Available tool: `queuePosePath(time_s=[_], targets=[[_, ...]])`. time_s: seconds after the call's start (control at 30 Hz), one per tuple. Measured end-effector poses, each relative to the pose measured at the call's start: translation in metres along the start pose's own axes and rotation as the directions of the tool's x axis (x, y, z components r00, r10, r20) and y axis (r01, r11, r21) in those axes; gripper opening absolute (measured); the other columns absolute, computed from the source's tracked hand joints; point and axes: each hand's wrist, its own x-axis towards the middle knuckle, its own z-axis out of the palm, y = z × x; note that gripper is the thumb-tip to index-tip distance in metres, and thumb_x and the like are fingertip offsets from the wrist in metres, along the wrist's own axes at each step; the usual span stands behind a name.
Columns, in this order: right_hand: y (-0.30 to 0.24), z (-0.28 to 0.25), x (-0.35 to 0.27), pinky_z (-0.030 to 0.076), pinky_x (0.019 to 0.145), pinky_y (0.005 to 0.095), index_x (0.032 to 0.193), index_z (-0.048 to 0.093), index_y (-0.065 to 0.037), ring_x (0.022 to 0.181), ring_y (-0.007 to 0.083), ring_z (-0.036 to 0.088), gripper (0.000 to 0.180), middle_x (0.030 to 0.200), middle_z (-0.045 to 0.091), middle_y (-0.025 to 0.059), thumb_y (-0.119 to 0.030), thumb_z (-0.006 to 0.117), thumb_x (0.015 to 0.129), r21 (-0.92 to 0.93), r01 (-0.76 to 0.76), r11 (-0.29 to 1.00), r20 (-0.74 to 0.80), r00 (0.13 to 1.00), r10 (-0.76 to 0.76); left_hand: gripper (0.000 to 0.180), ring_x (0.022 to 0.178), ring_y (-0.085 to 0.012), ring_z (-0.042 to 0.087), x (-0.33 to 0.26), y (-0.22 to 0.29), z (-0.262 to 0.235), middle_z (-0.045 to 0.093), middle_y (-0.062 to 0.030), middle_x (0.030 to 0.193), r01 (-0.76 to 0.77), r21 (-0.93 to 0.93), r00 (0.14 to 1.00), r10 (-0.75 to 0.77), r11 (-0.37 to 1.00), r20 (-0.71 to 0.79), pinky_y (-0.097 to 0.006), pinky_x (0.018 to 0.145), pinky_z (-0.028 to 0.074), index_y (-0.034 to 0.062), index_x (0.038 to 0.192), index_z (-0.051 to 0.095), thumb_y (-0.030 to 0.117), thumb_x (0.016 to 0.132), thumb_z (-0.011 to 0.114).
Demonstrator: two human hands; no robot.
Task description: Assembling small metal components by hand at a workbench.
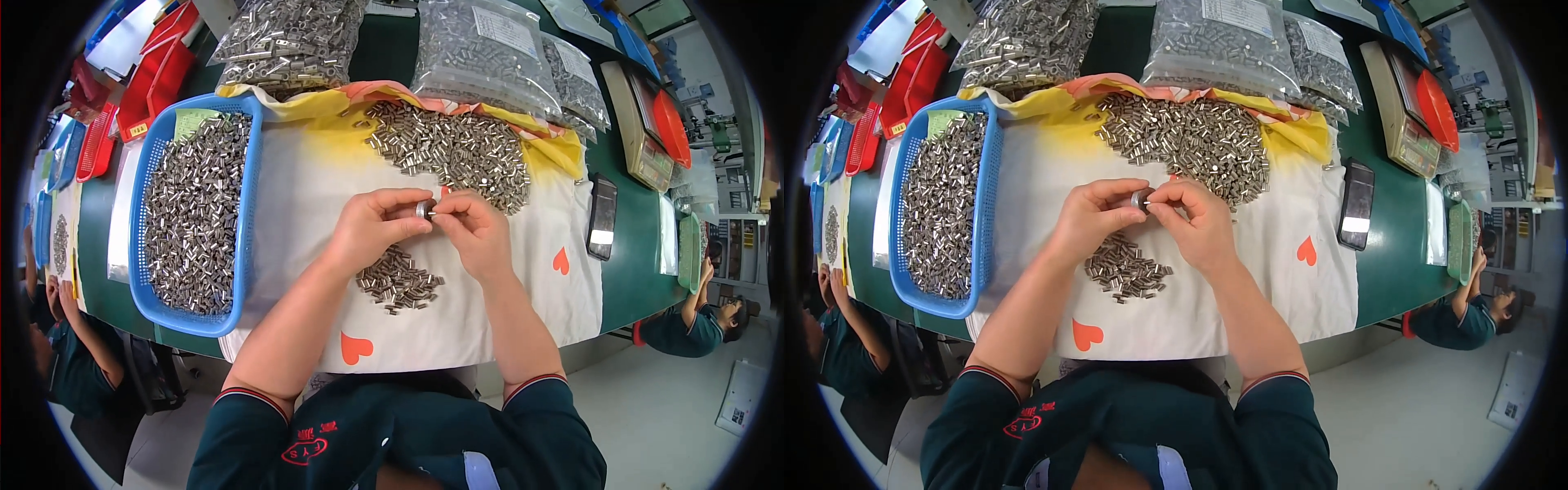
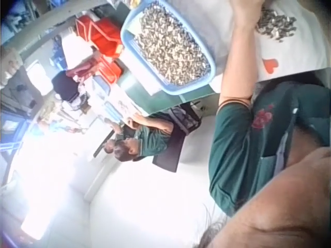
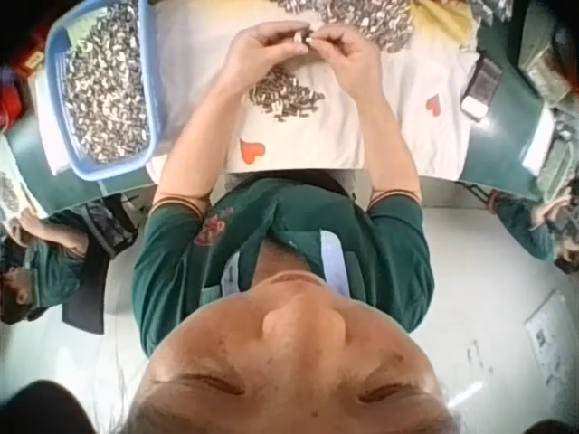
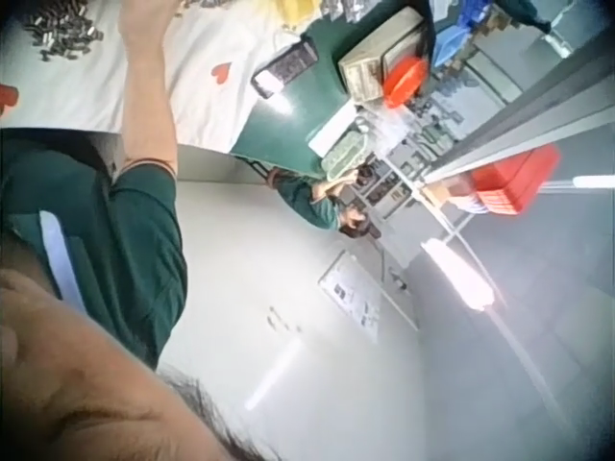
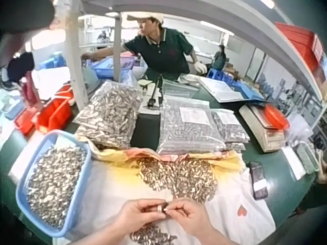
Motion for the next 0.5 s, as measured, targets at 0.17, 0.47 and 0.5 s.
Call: queuePosePath(time_s=[0.17, 0.47, 0.5], targets=[[-0.020, 0.005, -0.004, 0.044, 0.067, 0.0239, 0.082, 0.058, -0.001, 0.076, 0.0149, 0.057, 0.010, 0.081, 0.060, 0.0065, 0.003, 0.059, 0.073, -0.418, 0.226, 0.880, 0.029, 0.971, -0.236, 0.033, 0.076, -0.0060, 0.057, -0.004, -0.002, -0.003, 0.063, -0.0040, 0.087, -0.032, 0.078, 0.999, 0.030, 0.996, 0.020, -0.020, 0.068, 0.048, -0.0017, 0.105, 0.058, 0.003, 0.074, 0.066], [-0.022, -0.002, -0.012, 0.045, 0.058, 0.0275, 0.080, 0.058, -0.001, 0.064, 0.0192, 0.057, 0.010, 0.075, 0.059, 0.0074, -0.001, 0.061, 0.070, -0.361, 0.262, 0.895, 0.120, 0.965, -0.234, 0.032, 0.075, -0.0066, 0.056, -0.015, 0.008, 0.001, 0.064, -0.0045, 0.086, 0.000, 0.340, 1.000, -0.004, 0.940, 0.012, -0.021, 0.067, 0.047, -0.0007, 0.103, 0.060, 0.005, 0.072, 0.068], [-0.025, -0.004, -0.013, 0.045, 0.058, 0.0275, 0.080, 0.058, -0.001, 0.064, 0.0192, 0.057, 0.010, 0.075, 0.059, 0.0074, -0.001, 0.061, 0.070, -0.361, 0.261, 0.895, 0.108, 0.965, -0.238, 0.032, 0.075, -0.0066, 0.056, -0.017, 0.008, 0.003, 0.064, -0.0045, 0.086, -0.002, 0.348, 1.000, -0.006, 0.937, 0.022, -0.021, 0.067, 0.047, -0.0007, 0.103, 0.060, 0.005, 0.072, 0.068]])
